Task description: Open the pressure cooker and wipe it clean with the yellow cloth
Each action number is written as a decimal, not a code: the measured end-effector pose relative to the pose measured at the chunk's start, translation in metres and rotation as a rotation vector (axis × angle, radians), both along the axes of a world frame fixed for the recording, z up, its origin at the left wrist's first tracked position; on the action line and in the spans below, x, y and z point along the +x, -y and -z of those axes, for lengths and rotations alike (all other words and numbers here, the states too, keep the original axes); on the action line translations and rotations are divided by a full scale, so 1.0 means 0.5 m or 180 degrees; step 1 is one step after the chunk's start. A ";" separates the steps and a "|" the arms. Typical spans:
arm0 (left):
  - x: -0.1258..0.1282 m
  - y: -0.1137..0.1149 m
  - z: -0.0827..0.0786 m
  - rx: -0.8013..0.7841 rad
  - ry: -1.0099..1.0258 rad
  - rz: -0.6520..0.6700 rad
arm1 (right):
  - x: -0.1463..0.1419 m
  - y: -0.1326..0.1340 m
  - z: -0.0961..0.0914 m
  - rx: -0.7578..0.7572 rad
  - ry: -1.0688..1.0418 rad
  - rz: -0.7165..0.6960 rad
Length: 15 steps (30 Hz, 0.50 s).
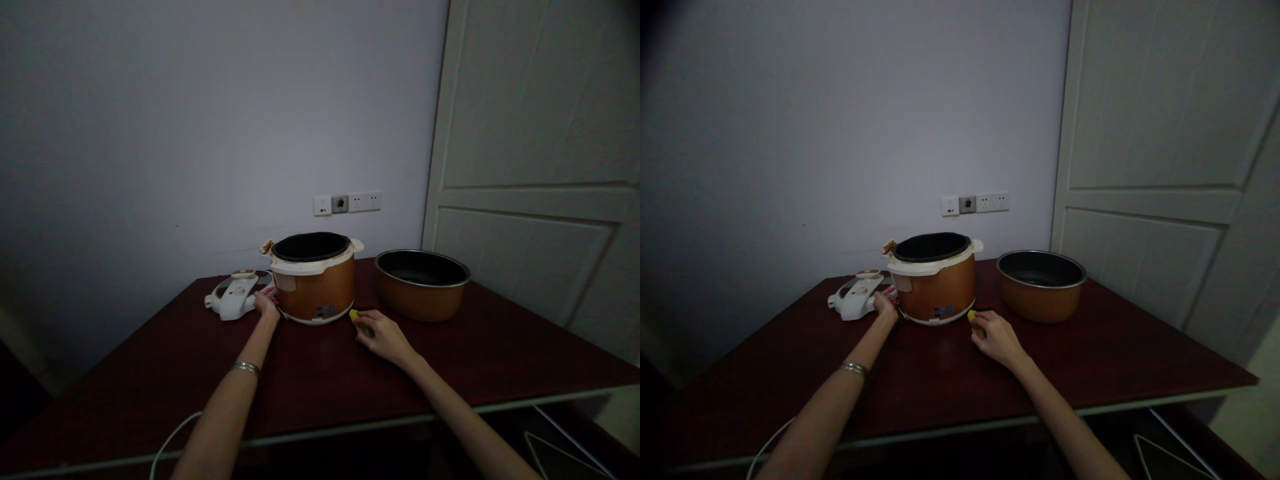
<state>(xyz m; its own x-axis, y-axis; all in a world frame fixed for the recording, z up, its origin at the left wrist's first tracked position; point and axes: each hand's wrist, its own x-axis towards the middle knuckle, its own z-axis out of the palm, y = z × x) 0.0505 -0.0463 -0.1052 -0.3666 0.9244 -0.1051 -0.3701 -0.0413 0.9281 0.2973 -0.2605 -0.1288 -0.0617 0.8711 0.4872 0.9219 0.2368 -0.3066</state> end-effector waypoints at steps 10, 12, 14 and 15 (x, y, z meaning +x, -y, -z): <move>-0.008 0.007 0.034 0.0189 0.0955 -0.0159 | 0.051 -0.018 0.023 -0.0744 -0.0603 -0.0748; -0.016 0.005 0.039 0.0227 0.1104 -0.0012 | 0.059 -0.018 0.024 -0.0827 -0.0789 -0.0867; -0.024 0.003 0.043 0.0252 0.1217 0.0161 | 0.063 -0.018 0.025 -0.0856 -0.0928 -0.0920; -0.028 0.001 0.044 0.0258 0.1261 0.0246 | 0.064 -0.018 0.026 -0.0856 -0.0970 -0.0930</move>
<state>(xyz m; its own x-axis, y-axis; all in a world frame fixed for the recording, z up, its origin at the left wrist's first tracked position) 0.0367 -0.0470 -0.1269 -0.2414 0.9588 -0.1498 -0.7032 -0.0665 0.7079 0.3292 -0.2517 -0.1419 -0.2116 0.9360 0.2815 0.6879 0.3472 -0.6374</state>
